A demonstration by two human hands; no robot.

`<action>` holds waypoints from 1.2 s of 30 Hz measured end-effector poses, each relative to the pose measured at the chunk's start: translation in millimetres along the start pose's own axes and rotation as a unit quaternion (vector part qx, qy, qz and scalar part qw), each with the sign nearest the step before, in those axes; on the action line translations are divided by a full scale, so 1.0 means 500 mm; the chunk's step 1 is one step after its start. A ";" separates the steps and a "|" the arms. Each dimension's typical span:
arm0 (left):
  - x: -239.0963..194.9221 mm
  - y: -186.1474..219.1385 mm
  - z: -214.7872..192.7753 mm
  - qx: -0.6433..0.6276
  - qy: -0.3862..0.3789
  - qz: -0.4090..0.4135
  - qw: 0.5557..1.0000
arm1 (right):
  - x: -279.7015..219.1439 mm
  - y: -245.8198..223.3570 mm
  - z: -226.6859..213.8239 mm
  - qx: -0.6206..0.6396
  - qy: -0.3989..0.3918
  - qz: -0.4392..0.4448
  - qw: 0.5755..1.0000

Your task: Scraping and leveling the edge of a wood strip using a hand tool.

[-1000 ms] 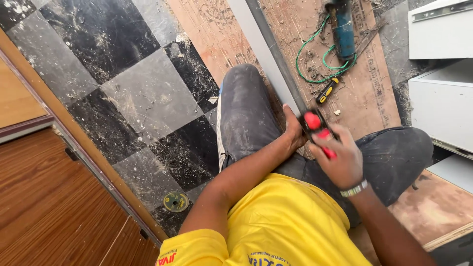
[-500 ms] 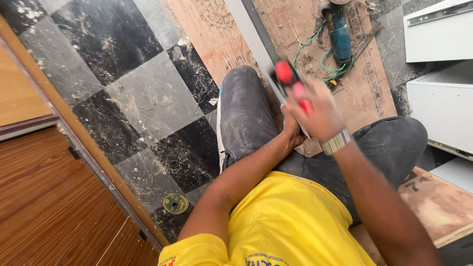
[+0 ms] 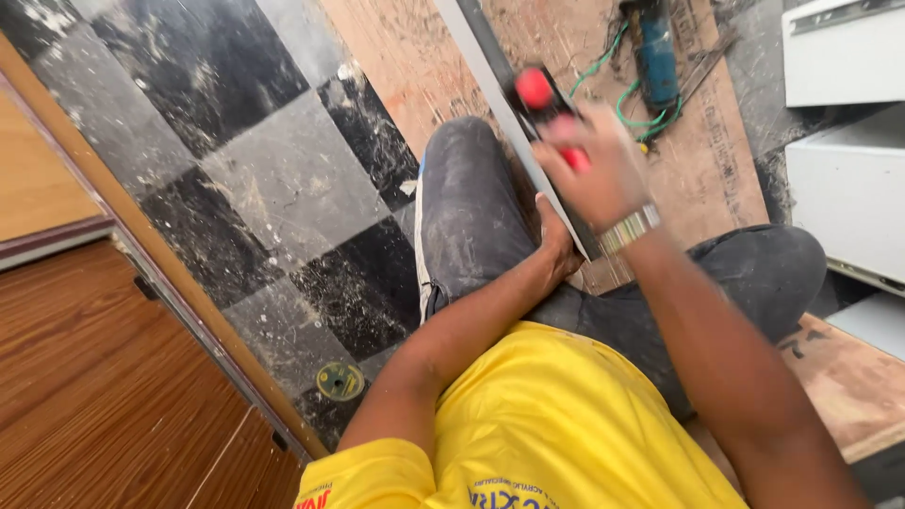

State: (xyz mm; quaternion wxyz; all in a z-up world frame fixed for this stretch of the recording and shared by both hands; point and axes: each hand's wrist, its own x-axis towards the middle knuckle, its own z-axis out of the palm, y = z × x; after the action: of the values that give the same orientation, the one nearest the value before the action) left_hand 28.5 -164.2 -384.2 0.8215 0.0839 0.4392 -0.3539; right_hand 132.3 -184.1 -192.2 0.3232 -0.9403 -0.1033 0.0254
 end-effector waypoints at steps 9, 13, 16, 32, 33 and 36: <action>0.006 -0.003 0.005 0.044 0.025 0.014 0.999 | -0.032 -0.012 -0.028 -0.005 -0.062 0.068 0.996; 0.037 -0.014 -0.013 0.015 0.021 -0.023 0.999 | -0.257 -0.010 -0.078 -0.031 -0.064 0.083 0.994; 0.027 -0.015 -0.011 0.014 0.063 -0.006 0.998 | -0.356 0.001 -0.092 -0.012 -0.043 0.138 0.989; 0.053 -0.001 -0.033 0.058 0.079 0.059 0.993 | 0.087 -0.035 0.017 0.009 -0.055 0.033 0.998; 0.049 -0.003 -0.029 0.057 0.076 0.059 0.994 | 0.030 -0.027 0.009 0.007 -0.055 0.032 0.998; 0.055 -0.004 -0.024 0.018 -0.043 0.101 0.994 | -0.131 -0.009 -0.027 -0.022 -0.028 -0.028 0.999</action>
State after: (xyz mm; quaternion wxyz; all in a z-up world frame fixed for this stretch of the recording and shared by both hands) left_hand 29.3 -174.4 -412.3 0.8694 0.1274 0.3864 -0.2803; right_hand 69.1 -202.3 -180.0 0.3000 -0.9429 -0.1393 0.0399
